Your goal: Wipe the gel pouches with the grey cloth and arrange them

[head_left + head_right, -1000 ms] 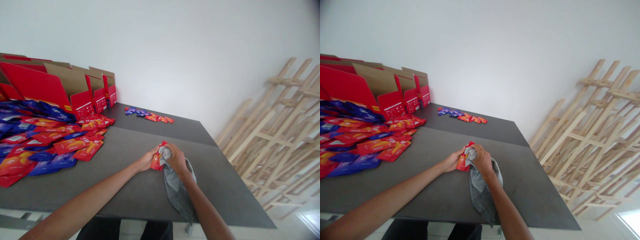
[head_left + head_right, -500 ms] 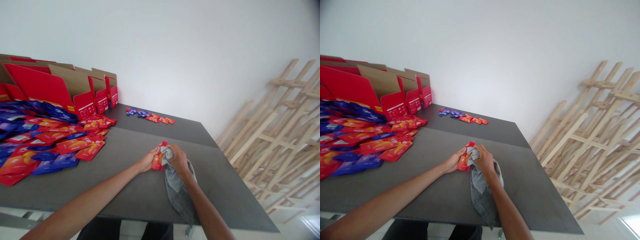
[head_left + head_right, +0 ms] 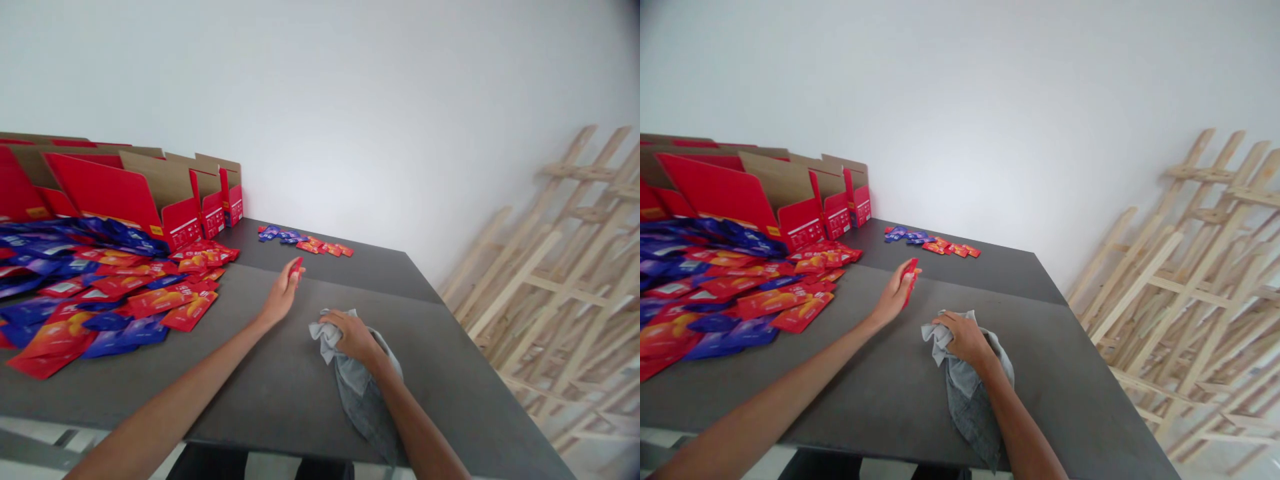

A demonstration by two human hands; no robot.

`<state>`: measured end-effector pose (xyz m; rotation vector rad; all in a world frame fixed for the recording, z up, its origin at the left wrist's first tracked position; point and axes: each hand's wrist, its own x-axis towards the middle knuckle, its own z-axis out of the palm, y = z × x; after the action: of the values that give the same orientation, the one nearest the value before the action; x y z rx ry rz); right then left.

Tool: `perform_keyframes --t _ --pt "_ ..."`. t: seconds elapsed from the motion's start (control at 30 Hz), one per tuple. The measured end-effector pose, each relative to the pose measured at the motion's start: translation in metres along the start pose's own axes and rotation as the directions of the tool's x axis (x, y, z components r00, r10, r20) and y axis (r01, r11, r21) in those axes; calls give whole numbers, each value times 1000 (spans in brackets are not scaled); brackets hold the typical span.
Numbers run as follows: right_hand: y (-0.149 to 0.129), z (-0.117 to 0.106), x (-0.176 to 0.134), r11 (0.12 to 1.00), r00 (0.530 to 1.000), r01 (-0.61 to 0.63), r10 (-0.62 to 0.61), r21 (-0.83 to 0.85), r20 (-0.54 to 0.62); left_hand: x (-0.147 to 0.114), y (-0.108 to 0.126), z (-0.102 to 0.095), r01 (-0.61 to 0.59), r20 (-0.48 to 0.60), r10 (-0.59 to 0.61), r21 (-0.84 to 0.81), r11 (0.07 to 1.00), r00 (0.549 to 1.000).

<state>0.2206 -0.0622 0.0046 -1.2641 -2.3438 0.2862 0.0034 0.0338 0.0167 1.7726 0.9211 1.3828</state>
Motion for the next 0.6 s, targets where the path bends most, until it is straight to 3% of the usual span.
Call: perform_keyframes --t 0.03,0.1,0.2,0.3,0.43,0.6 --pt "1 1 0 1000 1000 5 -5 3 -1 11 2 -16 -84 -11 88 192 978 996" --pt "2 2 -1 1000 1000 5 -5 1 2 36 5 -52 -180 44 189 567 804 981" --pt "1 3 -1 1000 1000 -8 8 -6 18 78 0 -113 -51 8 96 891 452 995" --pt "-1 3 -1 1000 1000 -10 10 -14 22 109 -17 -173 111 -91 -122 980 167 988" --pt "-3 2 -1 999 1000 -5 6 -33 18 117 -43 -229 216 -189 -252 973 84 949" --pt "-4 1 -2 999 999 -16 17 -32 34 114 -63 -245 285 -251 -290 955 82 923"
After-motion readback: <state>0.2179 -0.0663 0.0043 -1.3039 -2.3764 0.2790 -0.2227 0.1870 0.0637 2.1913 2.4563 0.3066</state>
